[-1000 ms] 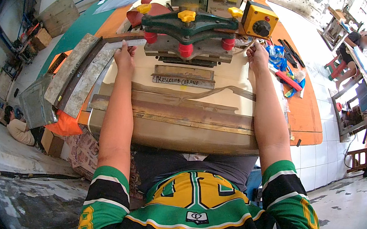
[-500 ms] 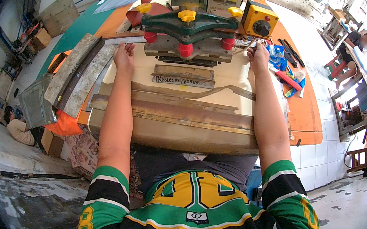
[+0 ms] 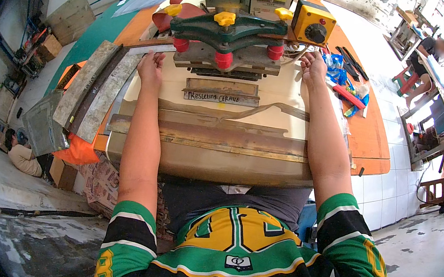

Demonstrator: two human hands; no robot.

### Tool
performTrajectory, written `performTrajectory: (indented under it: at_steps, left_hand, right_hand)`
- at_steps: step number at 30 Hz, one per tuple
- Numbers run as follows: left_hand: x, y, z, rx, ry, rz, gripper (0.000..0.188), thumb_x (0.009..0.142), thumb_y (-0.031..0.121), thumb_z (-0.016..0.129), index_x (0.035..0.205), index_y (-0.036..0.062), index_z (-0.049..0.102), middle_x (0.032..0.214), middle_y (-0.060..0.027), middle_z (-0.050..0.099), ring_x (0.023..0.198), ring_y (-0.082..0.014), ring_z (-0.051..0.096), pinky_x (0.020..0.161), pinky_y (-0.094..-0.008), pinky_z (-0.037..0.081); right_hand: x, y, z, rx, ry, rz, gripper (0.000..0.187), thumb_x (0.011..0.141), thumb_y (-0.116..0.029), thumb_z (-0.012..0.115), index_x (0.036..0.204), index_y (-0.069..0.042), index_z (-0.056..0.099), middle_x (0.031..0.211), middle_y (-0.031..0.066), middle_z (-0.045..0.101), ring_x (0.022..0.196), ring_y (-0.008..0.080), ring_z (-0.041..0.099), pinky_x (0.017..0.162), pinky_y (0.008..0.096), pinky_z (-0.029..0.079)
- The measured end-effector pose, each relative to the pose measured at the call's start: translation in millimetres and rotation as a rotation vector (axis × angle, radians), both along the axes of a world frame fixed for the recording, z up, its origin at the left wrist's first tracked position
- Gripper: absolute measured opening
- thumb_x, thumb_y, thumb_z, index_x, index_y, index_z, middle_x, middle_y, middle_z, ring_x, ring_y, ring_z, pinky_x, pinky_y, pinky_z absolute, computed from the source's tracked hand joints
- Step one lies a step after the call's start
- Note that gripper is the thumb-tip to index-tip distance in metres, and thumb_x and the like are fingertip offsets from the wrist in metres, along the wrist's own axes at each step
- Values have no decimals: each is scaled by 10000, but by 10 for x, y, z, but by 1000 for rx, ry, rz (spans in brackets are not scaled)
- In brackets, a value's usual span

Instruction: The person positions a strip under a heat press machine and operates the press to stamp it by hand.

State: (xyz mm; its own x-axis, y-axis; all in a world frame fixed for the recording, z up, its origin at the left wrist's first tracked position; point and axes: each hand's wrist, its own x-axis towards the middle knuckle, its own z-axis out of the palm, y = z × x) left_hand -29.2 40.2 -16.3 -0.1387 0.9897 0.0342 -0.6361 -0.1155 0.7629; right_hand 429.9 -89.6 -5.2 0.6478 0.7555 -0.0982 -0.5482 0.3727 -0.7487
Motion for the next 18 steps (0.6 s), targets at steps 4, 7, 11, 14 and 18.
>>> performTrajectory:
  at_steps: [4,7,11,14,18]
  left_hand:
    - [30,-30,23,14,22,1,94,867,132,506,867,39,523,768,-59,598,700,-153,591,623,-226,414]
    - [27,-48,26,20,31,4,92,866,128,507,851,38,519,764,-58,593,694,-152,593,604,-220,414]
    - [36,-41,32,16,40,5,101,868,129,510,823,38,509,746,-53,579,687,-151,594,584,-216,412]
    - [36,-28,27,6,57,13,105,871,133,510,819,41,503,737,-50,572,680,-149,591,571,-217,411]
    - [1,27,-8,4,55,20,112,873,137,511,817,41,501,733,-51,570,672,-145,587,563,-217,409]
  right_hand:
    - [27,-17,1,21,28,12,197,874,-232,498,945,-56,445,732,77,529,538,160,503,439,250,396]
    - [-5,-26,19,11,31,5,201,875,-230,499,955,-53,448,746,86,540,551,160,507,441,246,398]
    - [-22,-34,5,5,-8,7,194,874,-222,496,950,-47,459,752,96,545,563,161,515,451,242,408]
    - [-41,-29,7,-18,-22,-17,186,875,-216,491,938,-42,470,743,95,547,569,160,523,459,247,415]
    - [-24,-18,-3,-25,-32,-1,176,875,-208,485,927,-41,475,736,90,553,576,156,531,464,250,420]
